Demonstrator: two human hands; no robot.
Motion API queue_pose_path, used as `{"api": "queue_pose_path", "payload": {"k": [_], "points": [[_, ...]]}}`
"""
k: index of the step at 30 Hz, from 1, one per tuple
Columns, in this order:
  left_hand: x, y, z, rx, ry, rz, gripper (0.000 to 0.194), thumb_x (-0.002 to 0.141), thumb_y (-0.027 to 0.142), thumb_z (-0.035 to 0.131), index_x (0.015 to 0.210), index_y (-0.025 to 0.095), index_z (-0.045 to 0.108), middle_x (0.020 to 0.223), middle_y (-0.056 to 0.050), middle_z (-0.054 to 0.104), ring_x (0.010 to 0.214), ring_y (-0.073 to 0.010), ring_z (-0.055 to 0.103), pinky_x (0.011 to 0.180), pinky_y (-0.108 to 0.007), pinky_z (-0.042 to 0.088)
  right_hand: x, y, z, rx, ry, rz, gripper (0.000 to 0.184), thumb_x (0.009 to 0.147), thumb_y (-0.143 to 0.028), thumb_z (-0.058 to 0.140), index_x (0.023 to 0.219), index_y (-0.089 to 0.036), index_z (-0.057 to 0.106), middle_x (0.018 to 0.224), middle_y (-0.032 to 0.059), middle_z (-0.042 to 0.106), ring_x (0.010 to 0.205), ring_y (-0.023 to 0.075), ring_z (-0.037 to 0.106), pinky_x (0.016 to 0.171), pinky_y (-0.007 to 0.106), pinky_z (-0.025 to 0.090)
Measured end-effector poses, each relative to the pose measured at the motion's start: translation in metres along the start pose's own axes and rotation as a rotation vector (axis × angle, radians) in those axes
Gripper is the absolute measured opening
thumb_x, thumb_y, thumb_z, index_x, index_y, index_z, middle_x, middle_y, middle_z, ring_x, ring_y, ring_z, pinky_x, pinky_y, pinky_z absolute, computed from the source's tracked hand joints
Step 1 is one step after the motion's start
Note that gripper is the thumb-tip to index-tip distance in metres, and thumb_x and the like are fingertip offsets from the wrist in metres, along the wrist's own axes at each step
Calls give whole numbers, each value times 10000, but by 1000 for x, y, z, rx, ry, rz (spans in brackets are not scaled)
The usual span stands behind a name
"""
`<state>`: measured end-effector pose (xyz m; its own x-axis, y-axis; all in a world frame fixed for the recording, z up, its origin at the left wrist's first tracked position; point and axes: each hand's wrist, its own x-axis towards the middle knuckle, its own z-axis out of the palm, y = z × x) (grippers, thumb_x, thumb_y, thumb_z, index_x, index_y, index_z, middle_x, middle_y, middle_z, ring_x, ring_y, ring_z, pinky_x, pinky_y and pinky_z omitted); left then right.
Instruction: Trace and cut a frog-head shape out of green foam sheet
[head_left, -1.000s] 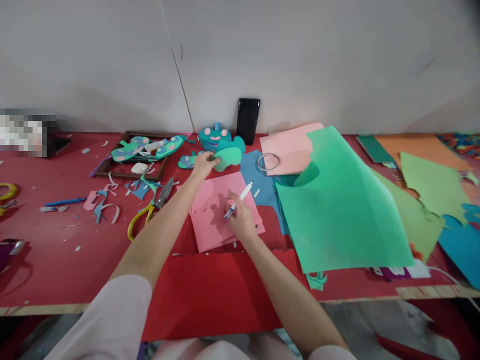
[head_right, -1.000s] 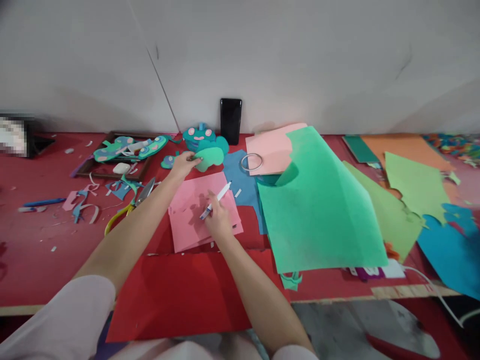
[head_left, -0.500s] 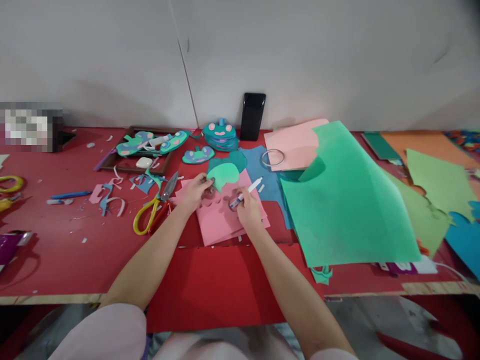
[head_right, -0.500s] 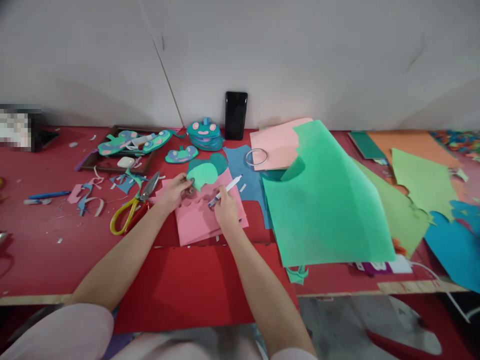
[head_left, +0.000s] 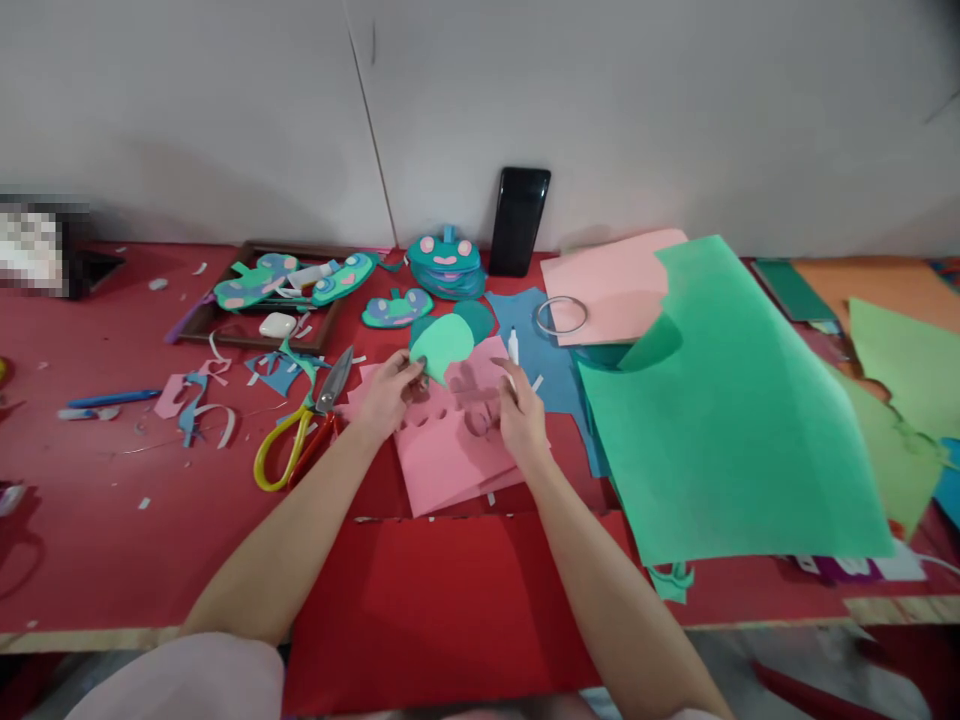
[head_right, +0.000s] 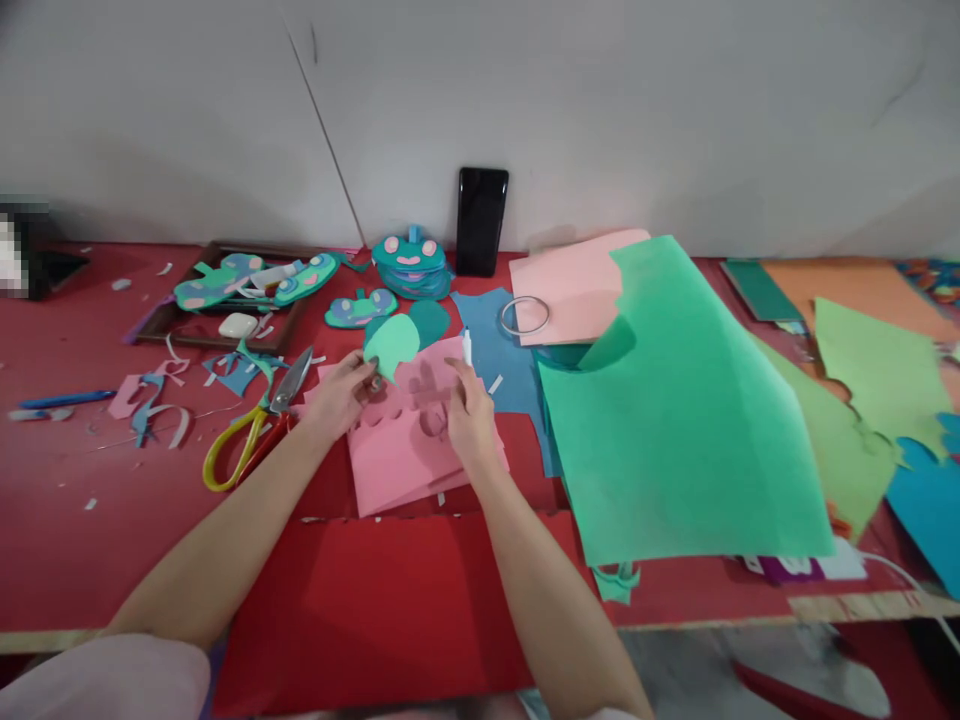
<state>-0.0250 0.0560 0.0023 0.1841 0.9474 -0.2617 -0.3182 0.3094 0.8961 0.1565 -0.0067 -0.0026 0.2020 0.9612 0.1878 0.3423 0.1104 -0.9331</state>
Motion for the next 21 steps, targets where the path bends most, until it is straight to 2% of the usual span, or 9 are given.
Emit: {"api": "queue_pose_path", "payload": {"k": [4, 6, 8, 10, 12, 14, 16, 18, 21], "points": [[0, -1, 1, 63, -42, 26, 213, 696, 281, 686, 761, 186, 507, 649, 55, 546, 552, -68, 512, 533, -188, 417, 4, 3, -13, -181, 124, -46, 474, 819, -107, 330, 1207, -253, 558, 992, 74, 563, 782, 151, 549, 736, 327, 469], [0, -1, 1, 82, -51, 33, 209, 698, 280, 680, 763, 187, 505, 654, 52, 558, 553, -71, 521, 538, -191, 422, 6, 3, -22, -271, 215, -62, 469, 794, -70, 341, 1134, -248, 611, 1109, 89, 519, 964, 170, 542, 843, 359, 456], [-1, -1, 1, 76, -39, 21, 215, 698, 281, 677, 765, 190, 494, 648, 56, 557, 548, -74, 527, 536, -194, 428, 8, 1, -29, -371, 350, -101, 433, 778, -62, 381, 1074, -249, 636, 1305, 81, 413, 1218, 216, 413, 985, 434, 368], [-2, 0, 2, 82, -37, 8, 228, 696, 283, 676, 764, 195, 478, 645, 59, 559, 544, -78, 536, 531, -198, 432, 7, -5, -30, -368, 441, -141, 377, 791, -83, 416, 1056, -243, 631, 1371, 77, 365, 1300, 240, 327, 1036, 476, 306], [-3, 0, 3, 118, -58, 12, 233, 700, 288, 672, 763, 198, 467, 641, 59, 563, 534, -81, 544, 524, -201, 432, 3, -12, -23, -188, 380, -149, 291, 836, -144, 428, 1041, -245, 608, 1238, 93, 492, 1190, 221, 458, 957, 435, 403], [-4, -1, 4, 164, -88, 36, 228, 708, 292, 666, 764, 199, 466, 633, 58, 563, 524, -81, 548, 516, -201, 431, -3, -17, -9, 102, 218, -55, 241, 870, -230, 438, 1085, -256, 543, 995, 67, 591, 864, 175, 609, 741, 356, 512], [-5, -1, 4, 206, -113, 61, 219, 716, 302, 661, 765, 197, 476, 626, 54, 564, 517, -81, 550, 500, -197, 428, -8, -18, 8, 339, 68, 109, 205, 884, -336, 437, 1064, -253, 490, 773, 21, 578, 585, 141, 587, 500, 285, 487], [-6, -2, 4, 229, -127, 78, 218, 722, 315, 659, 764, 195, 482, 612, 53, 561, 516, -83, 554, 488, -193, 431, -11, -16, 23, 417, -51, 201, 200, 848, -387, 509, 971, -234, 473, 740, 10, 559, 510, 119, 556, 412, 247, 444], [-8, -2, 5, 240, -166, 66, 216, 739, 331, 648, 795, 197, 488, 599, 49, 571, 479, -83, 547, 427, -183, 403, -9, -12, 31, 405, -11, 246, 278, 779, -395, 613, 899, -232, 422, 731, -10, 541, 520, 105, 550, 405, 220, 432]]}}
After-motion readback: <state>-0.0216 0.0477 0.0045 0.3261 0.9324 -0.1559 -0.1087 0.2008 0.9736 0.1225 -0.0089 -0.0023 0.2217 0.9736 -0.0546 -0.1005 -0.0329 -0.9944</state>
